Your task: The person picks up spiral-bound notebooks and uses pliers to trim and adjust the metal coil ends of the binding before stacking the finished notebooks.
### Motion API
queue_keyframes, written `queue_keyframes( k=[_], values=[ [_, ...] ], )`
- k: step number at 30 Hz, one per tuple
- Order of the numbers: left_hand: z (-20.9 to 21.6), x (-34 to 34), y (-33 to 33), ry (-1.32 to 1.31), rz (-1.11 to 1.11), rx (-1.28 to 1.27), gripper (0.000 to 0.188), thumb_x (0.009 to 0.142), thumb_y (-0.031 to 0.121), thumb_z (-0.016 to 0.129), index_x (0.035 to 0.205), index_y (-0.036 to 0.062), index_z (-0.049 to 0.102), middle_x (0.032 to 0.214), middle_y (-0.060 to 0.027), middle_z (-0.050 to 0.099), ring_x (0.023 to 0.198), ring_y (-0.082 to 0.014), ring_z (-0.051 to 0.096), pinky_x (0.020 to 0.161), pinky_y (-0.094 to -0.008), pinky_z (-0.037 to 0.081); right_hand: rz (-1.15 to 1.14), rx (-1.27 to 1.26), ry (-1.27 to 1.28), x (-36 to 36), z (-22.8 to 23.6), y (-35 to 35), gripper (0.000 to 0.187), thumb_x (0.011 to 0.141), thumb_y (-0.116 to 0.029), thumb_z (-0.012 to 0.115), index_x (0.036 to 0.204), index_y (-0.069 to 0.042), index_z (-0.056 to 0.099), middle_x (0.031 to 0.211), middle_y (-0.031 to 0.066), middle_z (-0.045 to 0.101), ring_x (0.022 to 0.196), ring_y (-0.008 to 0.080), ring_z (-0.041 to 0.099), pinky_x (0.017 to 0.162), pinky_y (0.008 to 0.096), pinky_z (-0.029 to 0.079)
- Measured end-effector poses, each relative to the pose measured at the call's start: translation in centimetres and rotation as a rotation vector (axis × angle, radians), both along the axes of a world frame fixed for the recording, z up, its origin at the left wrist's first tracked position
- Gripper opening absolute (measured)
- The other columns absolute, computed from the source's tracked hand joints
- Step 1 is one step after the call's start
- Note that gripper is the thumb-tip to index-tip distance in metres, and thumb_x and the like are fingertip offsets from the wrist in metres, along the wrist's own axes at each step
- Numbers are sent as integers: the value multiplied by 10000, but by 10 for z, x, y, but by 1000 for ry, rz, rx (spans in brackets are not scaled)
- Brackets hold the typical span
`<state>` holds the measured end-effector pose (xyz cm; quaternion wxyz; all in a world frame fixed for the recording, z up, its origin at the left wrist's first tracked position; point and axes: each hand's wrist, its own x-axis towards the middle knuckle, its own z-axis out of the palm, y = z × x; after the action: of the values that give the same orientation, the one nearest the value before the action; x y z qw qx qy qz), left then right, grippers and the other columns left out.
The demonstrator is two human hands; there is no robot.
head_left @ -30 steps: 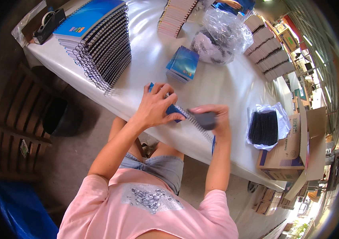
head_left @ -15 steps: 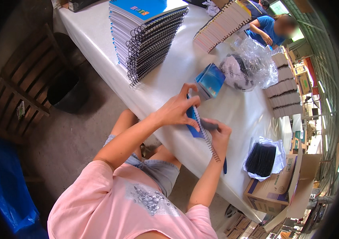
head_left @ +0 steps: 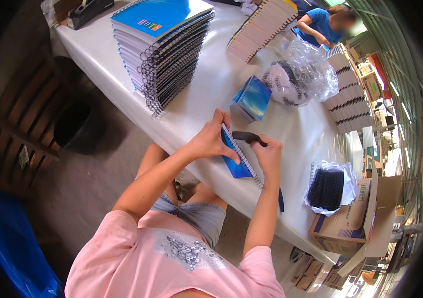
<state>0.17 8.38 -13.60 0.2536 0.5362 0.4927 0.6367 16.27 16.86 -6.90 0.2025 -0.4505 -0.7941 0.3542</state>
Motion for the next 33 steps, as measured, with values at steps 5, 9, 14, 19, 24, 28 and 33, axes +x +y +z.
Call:
queue_keyframes(
  k=[5,9,14,19,24,28,33],
  values=[
    [-1,-4,-1,-47,15,-89,909,383,388,939,928,61,290,826,-72,411,732,-202,458,652,-314,418,210,28,110,-11,19,-19,287,688,97,570,908,-14,717,768,51,689,668,85,582,621,233,461],
    [-1,-1,-2,-117,-89,-106,914,392,336,949,923,91,246,858,-52,356,792,-148,369,717,-259,370,256,-245,471,-12,12,-19,238,701,46,590,897,-12,711,705,55,671,654,67,565,601,226,451],
    [-8,-2,2,-22,-6,11,860,469,346,921,950,61,267,840,-76,387,746,-190,412,702,-300,408,126,38,187,-5,13,-5,227,711,17,591,901,-17,711,649,59,645,612,49,538,562,223,436],
    [-9,-3,-1,-154,-36,-3,530,728,214,794,969,44,354,839,-56,443,739,-152,434,706,-273,415,-351,407,-91,77,-3,30,316,744,-35,578,1048,-53,663,977,152,654,908,230,629,811,296,466],
    [-2,-3,-12,-436,4,8,323,804,35,684,1047,42,472,864,-17,538,805,-84,514,694,-223,428,-515,310,-395,118,-7,-26,611,831,-340,619,1372,-156,401,1434,132,348,1322,326,316,1035,537,256],
    [16,25,-19,-472,205,134,493,742,-15,732,1155,39,470,798,-70,638,759,-105,591,748,-245,474,-469,291,-800,120,-45,-91,584,854,-373,579,1373,-173,400,1403,116,387,1291,311,346,994,585,260],
    [20,32,-27,-194,283,227,662,717,-51,741,1236,62,345,839,-134,639,812,-176,621,770,-287,496,-499,464,-337,100,-47,-99,445,863,-238,587,1290,-148,502,1173,102,544,1086,303,488,898,467,374]
  ],
)
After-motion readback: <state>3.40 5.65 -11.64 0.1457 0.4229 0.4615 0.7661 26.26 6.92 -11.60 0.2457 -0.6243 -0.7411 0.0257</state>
